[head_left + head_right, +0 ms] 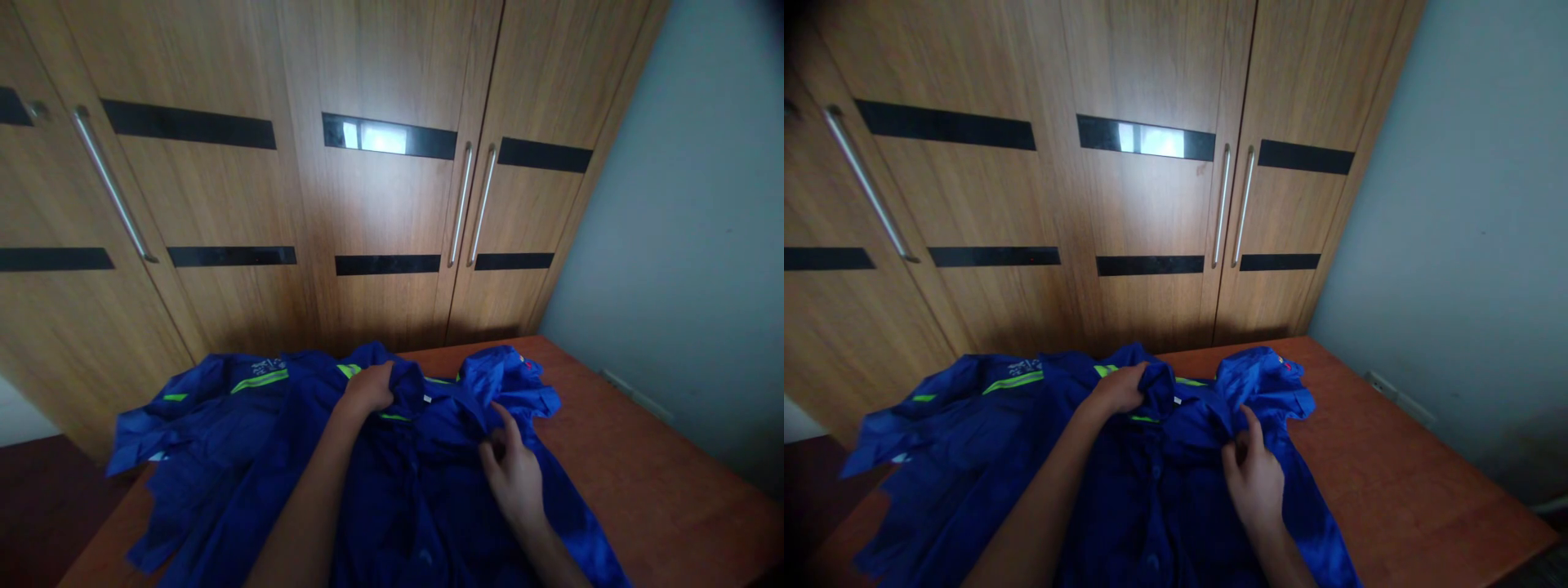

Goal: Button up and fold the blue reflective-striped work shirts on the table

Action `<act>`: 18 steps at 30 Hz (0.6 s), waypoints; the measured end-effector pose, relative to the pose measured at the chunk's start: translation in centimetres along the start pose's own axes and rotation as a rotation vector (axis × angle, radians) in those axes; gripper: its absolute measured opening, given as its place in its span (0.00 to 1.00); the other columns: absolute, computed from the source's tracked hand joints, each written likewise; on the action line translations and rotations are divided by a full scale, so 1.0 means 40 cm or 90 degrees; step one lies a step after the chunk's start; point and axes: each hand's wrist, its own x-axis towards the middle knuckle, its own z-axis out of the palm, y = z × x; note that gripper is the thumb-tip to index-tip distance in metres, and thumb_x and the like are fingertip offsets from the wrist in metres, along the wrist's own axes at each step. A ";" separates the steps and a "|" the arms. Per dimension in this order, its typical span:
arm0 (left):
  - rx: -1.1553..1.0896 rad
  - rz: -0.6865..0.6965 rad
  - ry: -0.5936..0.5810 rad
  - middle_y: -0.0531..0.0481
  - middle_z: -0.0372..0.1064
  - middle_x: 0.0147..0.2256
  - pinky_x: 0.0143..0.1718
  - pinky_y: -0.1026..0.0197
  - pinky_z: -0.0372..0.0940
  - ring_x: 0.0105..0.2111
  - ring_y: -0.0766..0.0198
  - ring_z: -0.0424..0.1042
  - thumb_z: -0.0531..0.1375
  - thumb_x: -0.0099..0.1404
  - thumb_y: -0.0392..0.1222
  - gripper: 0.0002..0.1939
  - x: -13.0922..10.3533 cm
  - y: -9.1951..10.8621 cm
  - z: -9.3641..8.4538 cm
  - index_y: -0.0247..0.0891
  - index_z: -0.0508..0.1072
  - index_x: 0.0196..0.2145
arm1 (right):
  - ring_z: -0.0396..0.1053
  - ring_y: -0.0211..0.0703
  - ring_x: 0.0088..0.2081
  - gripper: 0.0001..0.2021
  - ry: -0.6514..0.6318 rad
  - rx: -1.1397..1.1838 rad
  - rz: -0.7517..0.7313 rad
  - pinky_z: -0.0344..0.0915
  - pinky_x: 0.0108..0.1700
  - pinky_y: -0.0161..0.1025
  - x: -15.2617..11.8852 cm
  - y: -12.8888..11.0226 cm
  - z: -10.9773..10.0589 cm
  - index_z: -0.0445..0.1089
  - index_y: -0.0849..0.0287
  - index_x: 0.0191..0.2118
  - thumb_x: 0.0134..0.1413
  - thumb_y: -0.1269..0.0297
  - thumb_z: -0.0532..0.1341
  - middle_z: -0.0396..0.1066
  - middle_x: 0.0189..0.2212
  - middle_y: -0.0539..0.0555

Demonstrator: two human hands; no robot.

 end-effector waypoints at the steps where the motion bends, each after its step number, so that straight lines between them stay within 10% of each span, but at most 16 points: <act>1: 0.000 0.006 -0.017 0.43 0.74 0.44 0.40 0.58 0.67 0.43 0.51 0.74 0.60 0.52 0.35 0.23 -0.003 -0.010 -0.005 0.42 0.69 0.48 | 0.70 0.44 0.22 0.25 0.024 0.022 0.007 0.60 0.25 0.37 0.002 0.002 -0.003 0.52 0.57 0.60 0.56 0.60 0.49 0.68 0.22 0.46; 10: 0.017 -0.030 0.060 0.39 0.74 0.41 0.40 0.51 0.66 0.42 0.48 0.73 0.51 0.64 0.57 0.21 -0.005 0.025 -0.016 0.40 0.72 0.44 | 0.75 0.47 0.28 0.20 -0.052 -0.101 -0.006 0.60 0.26 0.36 0.002 -0.004 0.005 0.60 0.56 0.55 0.59 0.58 0.48 0.74 0.26 0.50; 18: -0.024 -0.046 0.185 0.42 0.69 0.48 0.51 0.58 0.60 0.50 0.56 0.67 0.49 0.68 0.50 0.19 0.008 0.055 0.005 0.41 0.70 0.50 | 0.76 0.48 0.31 0.18 -0.081 -0.108 -0.006 0.63 0.29 0.37 0.009 0.008 0.008 0.67 0.57 0.49 0.61 0.55 0.48 0.77 0.29 0.53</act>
